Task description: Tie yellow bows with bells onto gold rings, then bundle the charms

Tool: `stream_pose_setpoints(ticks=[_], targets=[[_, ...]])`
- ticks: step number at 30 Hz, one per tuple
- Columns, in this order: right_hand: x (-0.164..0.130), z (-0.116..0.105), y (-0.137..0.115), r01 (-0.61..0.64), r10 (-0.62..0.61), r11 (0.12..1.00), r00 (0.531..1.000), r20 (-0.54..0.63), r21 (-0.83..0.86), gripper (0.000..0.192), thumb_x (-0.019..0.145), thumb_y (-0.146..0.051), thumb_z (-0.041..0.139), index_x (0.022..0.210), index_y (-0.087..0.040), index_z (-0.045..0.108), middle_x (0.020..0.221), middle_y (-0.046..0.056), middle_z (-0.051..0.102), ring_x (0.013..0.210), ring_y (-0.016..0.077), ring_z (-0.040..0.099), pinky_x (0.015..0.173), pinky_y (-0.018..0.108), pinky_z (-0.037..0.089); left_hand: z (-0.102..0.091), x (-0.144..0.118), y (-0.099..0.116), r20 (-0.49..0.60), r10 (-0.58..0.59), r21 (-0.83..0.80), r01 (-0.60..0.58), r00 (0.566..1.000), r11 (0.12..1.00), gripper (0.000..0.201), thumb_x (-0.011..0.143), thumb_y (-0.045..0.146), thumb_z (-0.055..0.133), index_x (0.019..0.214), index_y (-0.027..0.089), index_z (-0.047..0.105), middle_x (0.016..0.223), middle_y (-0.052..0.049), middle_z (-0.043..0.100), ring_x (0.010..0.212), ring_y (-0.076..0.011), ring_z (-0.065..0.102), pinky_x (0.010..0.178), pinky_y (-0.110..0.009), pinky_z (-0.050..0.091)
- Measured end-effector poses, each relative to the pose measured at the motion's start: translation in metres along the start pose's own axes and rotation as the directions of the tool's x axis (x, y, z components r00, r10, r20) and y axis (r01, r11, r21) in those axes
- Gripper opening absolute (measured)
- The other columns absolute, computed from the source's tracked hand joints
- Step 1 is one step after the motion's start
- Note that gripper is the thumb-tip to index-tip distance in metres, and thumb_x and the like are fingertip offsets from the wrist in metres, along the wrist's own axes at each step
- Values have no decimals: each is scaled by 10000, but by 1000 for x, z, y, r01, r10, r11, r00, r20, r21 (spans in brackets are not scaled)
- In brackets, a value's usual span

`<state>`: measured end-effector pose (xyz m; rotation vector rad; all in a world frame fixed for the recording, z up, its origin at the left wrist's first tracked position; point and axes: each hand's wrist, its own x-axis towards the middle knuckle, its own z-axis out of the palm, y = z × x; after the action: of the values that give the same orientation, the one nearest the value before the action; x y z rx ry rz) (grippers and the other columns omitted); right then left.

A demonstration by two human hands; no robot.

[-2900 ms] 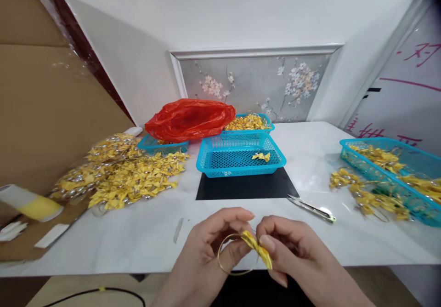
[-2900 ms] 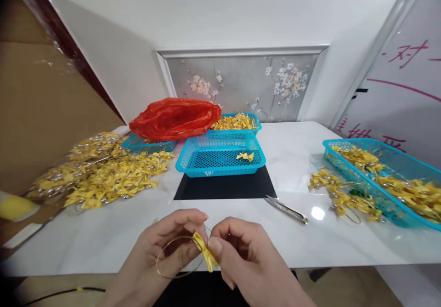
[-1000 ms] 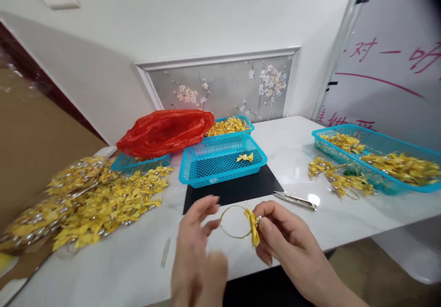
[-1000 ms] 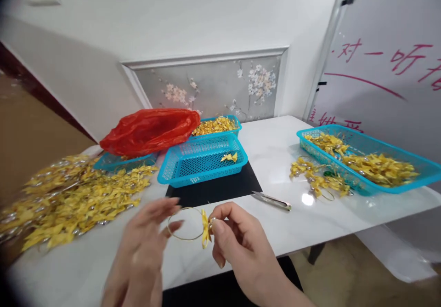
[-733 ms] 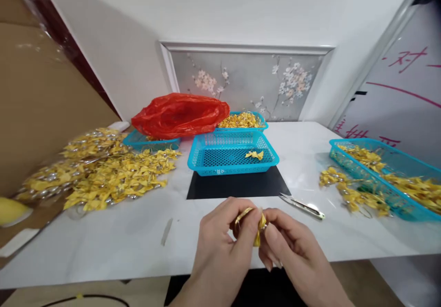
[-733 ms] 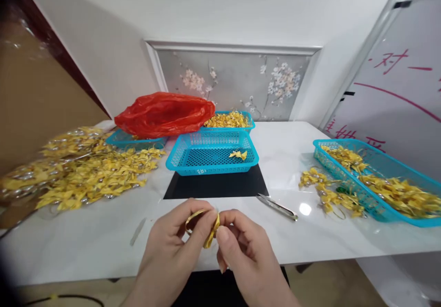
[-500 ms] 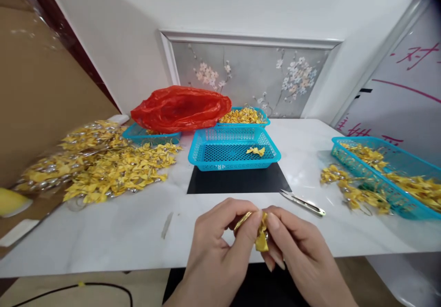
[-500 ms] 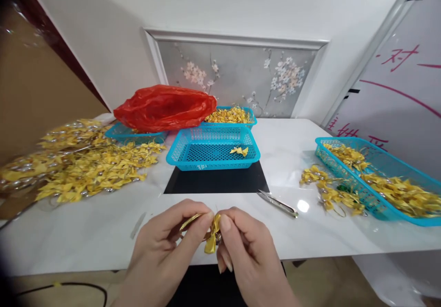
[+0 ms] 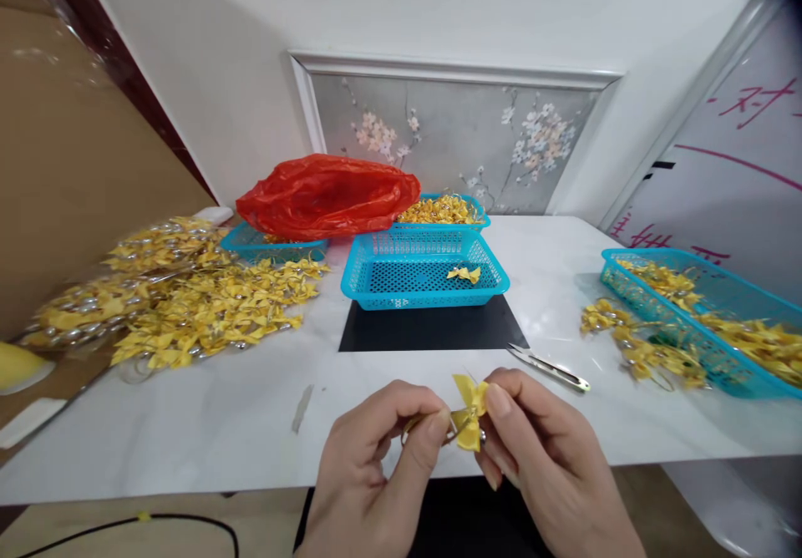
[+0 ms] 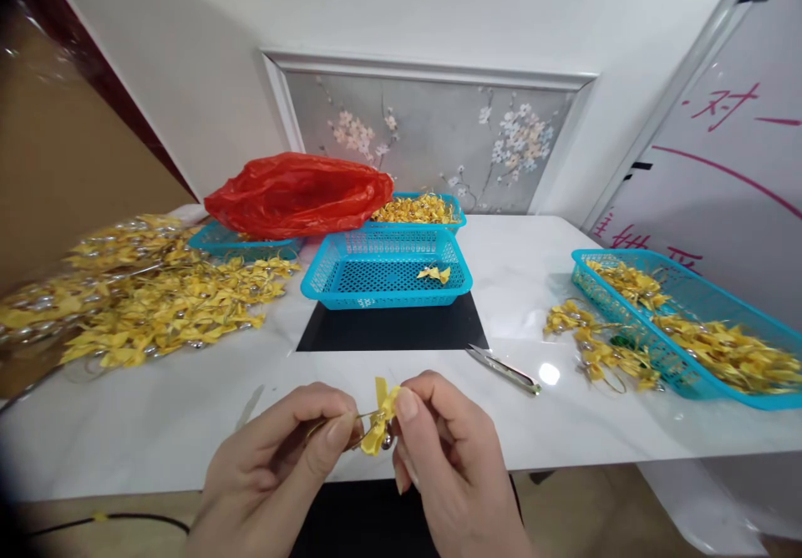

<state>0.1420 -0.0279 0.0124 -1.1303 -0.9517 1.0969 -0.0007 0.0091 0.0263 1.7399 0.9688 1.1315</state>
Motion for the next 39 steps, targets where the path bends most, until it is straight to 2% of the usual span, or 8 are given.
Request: stream_pose_setpoints(ticks=[7,11,14,16,22,26,31,39], targets=[[1,-1,3,-13,13,1000,1000,5,-14,412,927,-523,516,706,-176,503,549,-68,370,475,63,387,474,198,326,-3,2,-5,-72,-25,-4,25,997,1000,65,884,247,610,863,279,663,724,54,658,661,-89,633,626,-126,513],[5,-9,9,50,-45,982,998,33,-184,417,950,-517,468,697,-186,488,561,-49,401,499,82,372,465,212,298,-4,-8,-10,-245,277,184,-235,929,954,278,845,174,623,1100,285,615,1061,-32,630,958,-170,627,829,-247,536],[7,-12,11,125,-109,959,991,74,-256,418,960,-501,450,683,-189,474,566,-43,404,508,89,352,453,214,288,-6,-16,-12,-113,515,329,-457,850,827,347,786,140,692,1101,257,607,1067,-50,599,997,-199,618,850,-278,537],[8,-11,8,115,-105,963,993,52,-244,411,961,-487,454,677,-190,469,560,-48,394,506,88,343,454,215,282,-6,-17,-12,8,526,386,-488,850,783,378,768,101,711,1101,236,597,1044,-43,600,934,-167,638,813,-232,542],[7,-5,1,100,-91,987,993,79,-125,409,954,-466,475,652,-193,437,554,-58,361,490,80,330,442,209,274,5,-1,-14,48,373,252,-372,927,893,254,849,47,590,1013,238,623,981,-13,640,895,-124,634,782,-194,510],[7,-7,2,66,-62,995,996,59,-70,395,939,-481,505,693,-173,524,600,-40,421,500,72,352,460,212,289,7,5,-13,18,56,22,-56,998,998,132,892,159,598,881,266,674,803,39,665,746,-100,622,679,-166,494],[6,-15,4,-10,10,1000,1000,5,-23,416,909,-556,525,760,-169,563,645,-28,440,489,63,372,444,208,305,2,8,-10,79,-283,-247,293,956,924,96,863,291,659,796,231,692,707,36,657,686,-100,585,659,-165,466],[4,-11,-4,-21,28,994,997,68,-105,371,873,-542,569,880,-176,624,576,-48,442,501,83,361,469,220,276,-3,8,3,94,-315,-261,329,944,908,110,844,285,677,756,218,684,688,36,632,657,-100,566,609,-159,459]])
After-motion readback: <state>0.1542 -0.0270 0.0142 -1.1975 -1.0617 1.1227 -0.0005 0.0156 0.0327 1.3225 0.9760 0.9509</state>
